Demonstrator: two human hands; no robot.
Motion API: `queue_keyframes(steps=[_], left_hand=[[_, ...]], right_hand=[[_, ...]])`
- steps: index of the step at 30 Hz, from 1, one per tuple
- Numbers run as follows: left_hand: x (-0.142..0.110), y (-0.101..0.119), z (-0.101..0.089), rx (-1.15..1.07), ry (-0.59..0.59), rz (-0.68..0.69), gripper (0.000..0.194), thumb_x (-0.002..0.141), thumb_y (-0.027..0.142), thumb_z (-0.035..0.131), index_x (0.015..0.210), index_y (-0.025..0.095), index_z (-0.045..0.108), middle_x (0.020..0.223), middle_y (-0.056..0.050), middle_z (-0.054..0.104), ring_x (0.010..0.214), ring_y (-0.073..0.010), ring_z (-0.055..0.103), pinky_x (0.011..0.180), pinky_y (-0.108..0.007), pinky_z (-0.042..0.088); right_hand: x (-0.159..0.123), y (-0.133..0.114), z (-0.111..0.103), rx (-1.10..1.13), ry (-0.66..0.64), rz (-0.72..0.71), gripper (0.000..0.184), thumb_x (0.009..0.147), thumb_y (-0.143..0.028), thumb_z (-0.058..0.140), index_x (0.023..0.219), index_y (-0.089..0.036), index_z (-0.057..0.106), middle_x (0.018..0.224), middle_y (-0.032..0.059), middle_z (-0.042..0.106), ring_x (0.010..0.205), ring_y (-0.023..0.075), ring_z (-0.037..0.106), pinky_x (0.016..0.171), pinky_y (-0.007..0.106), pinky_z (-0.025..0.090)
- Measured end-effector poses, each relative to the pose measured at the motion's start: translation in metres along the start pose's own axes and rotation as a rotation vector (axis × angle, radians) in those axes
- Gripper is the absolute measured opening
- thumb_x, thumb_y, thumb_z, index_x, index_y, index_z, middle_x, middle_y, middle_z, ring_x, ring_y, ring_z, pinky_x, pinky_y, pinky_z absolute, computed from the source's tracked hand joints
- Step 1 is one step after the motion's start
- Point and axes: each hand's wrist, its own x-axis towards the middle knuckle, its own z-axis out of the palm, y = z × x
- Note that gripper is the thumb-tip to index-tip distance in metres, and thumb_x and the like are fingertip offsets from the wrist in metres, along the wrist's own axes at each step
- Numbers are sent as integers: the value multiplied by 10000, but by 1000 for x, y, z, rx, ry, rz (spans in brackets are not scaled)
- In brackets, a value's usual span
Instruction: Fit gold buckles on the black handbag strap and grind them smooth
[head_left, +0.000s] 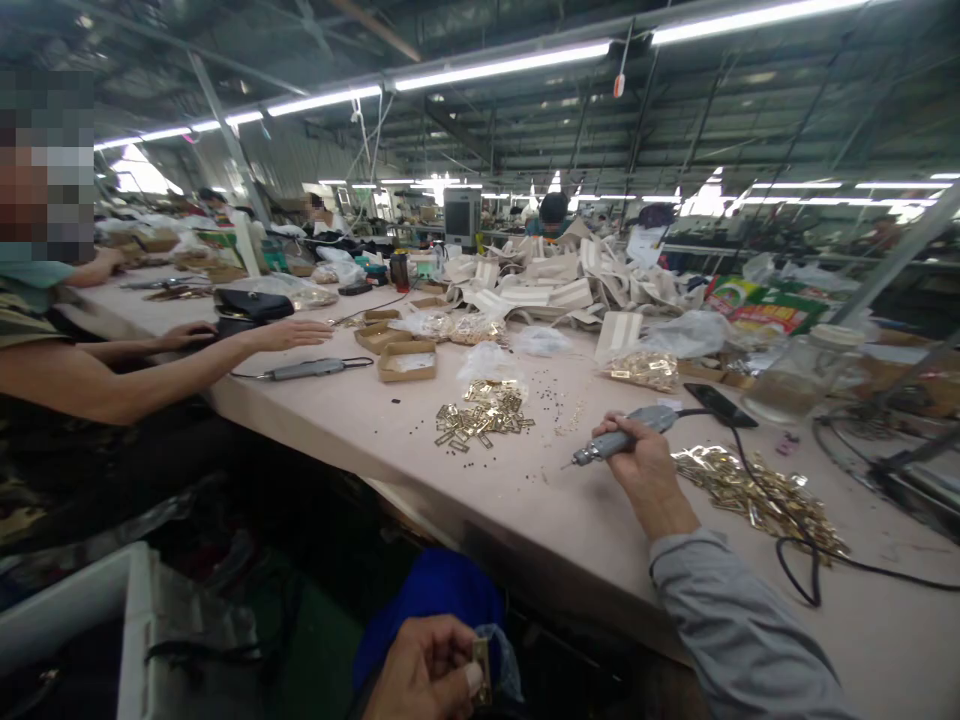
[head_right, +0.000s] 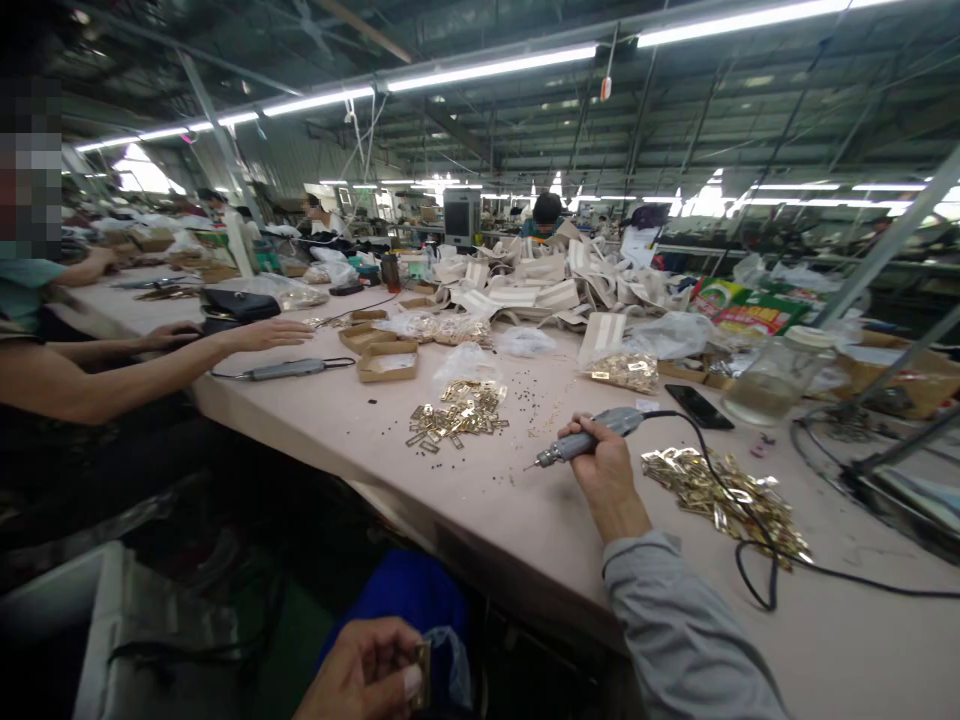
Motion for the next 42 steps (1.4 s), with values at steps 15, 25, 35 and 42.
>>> queue_keyframes(steps=[15,25,35,42], left_hand=[[-14,20,27,13,61,-12,194,684,253,747,748,70,747,609,-80,722,490,-121,606,517,-235,498],[-9,7,15,25,40,-2,280,654,345,765,766,89,752,593,-68,721,492,-143,616,512,-250,499],[-3,-5,9,18,40,-8,282,672,346,763,794,93,750,620,-76,740,513,-154,625,518,-260,501],[-8,2,9,13,36,-20,286,665,349,774,786,91,749,629,-74,737,518,-151,622,520,-260,500]], right_hand=[[-185,19,-7,-46,-41,-122,304,680,-12,684,938,-169,644,905,8,584,680,82,551,658,243,581],[-69,4,-37,-57,156,-272,294,665,29,654,832,-170,515,785,-34,568,619,74,546,607,216,558],[-45,10,-59,-97,220,-320,319,655,2,698,848,-174,516,762,-52,583,603,89,565,603,247,567],[-38,14,-68,-100,270,-337,335,633,13,696,848,-170,515,763,-47,595,588,90,559,601,265,574]])
